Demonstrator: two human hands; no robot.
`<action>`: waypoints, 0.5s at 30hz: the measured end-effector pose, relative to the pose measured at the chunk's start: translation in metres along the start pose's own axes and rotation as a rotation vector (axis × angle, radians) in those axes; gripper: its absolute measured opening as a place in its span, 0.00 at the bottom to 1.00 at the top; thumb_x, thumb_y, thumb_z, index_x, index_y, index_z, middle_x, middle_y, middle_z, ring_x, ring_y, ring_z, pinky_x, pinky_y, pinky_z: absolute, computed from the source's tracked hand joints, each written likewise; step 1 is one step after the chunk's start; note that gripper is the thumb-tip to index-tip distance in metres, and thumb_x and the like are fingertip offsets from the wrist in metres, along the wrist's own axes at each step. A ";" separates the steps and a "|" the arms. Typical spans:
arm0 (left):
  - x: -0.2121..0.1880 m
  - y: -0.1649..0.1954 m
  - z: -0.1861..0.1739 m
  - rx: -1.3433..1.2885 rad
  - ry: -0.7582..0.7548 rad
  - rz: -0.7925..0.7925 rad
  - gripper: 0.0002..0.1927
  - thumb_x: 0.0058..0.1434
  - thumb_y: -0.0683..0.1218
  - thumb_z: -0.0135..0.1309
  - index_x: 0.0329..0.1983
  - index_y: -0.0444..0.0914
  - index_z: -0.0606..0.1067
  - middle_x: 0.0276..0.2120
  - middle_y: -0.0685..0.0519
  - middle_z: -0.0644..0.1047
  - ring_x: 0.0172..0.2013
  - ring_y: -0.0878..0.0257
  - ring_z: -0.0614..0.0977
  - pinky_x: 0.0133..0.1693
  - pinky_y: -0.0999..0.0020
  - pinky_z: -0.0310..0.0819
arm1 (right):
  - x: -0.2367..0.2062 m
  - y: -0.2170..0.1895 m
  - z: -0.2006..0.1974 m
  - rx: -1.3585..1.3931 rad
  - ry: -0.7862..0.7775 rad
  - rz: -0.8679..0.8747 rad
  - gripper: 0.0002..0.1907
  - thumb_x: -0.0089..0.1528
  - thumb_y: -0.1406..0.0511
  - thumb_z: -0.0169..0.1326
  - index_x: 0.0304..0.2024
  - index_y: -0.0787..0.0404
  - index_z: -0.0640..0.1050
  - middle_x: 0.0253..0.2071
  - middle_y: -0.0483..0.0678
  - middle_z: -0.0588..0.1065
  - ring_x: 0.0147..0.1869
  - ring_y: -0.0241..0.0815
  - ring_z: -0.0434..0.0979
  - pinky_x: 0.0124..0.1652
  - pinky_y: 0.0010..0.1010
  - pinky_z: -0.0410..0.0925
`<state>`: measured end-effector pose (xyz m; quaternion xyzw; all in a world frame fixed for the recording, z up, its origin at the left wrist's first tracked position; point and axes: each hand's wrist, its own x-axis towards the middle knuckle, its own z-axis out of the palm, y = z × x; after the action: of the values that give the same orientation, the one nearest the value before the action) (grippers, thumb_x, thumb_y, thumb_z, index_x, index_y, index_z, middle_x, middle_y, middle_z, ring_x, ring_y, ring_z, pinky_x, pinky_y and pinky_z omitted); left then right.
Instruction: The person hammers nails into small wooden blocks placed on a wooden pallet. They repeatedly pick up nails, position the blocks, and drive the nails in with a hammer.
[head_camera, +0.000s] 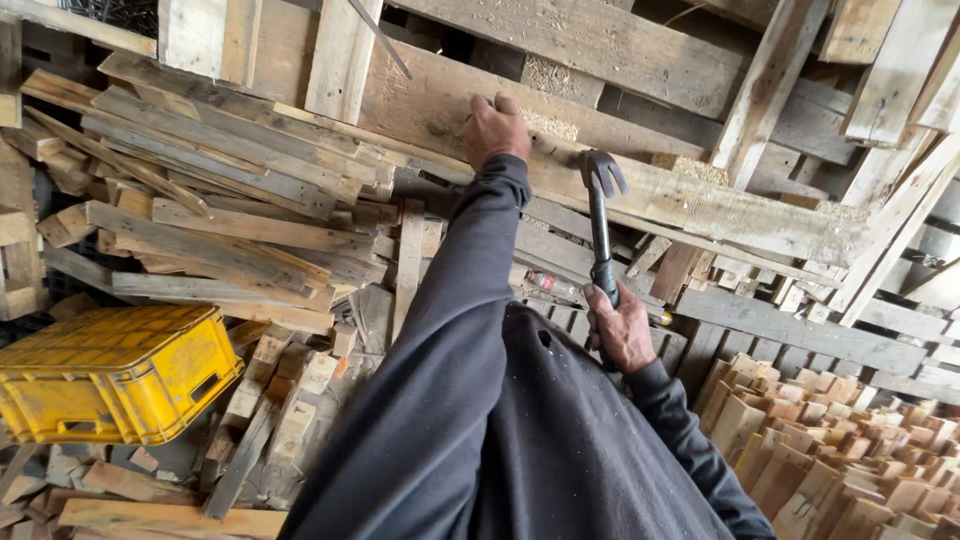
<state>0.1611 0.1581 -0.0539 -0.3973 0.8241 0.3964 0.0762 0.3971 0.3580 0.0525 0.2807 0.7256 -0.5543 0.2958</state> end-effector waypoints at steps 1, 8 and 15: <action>-0.002 0.003 0.001 -0.060 -0.054 -0.073 0.20 0.70 0.58 0.38 0.46 0.39 0.72 0.35 0.48 0.79 0.33 0.55 0.82 0.35 0.58 0.79 | -0.006 -0.005 0.000 0.007 0.022 -0.001 0.18 0.65 0.54 0.55 0.38 0.62 0.71 0.22 0.43 0.70 0.17 0.32 0.67 0.18 0.26 0.64; -0.008 0.007 -0.016 -0.190 -0.077 -0.267 0.16 0.69 0.49 0.42 0.54 0.35 0.67 0.46 0.41 0.77 0.40 0.53 0.84 0.39 0.56 0.83 | -0.047 -0.107 -0.054 0.245 -0.172 -1.195 0.27 0.73 0.42 0.43 0.51 0.57 0.76 0.26 0.49 0.73 0.22 0.41 0.74 0.26 0.35 0.77; 0.000 -0.004 -0.001 -0.366 -0.006 -0.156 0.19 0.59 0.32 0.51 0.53 0.32 0.63 0.51 0.38 0.73 0.42 0.55 0.82 0.41 0.69 0.84 | -0.001 -0.087 -0.030 -0.004 -0.179 -0.825 0.22 0.69 0.46 0.47 0.42 0.58 0.74 0.24 0.39 0.68 0.22 0.29 0.65 0.23 0.22 0.65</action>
<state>0.1648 0.1556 -0.0555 -0.4661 0.7047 0.5337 0.0357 0.3304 0.3678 0.1148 -0.0832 0.7498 -0.6469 0.1115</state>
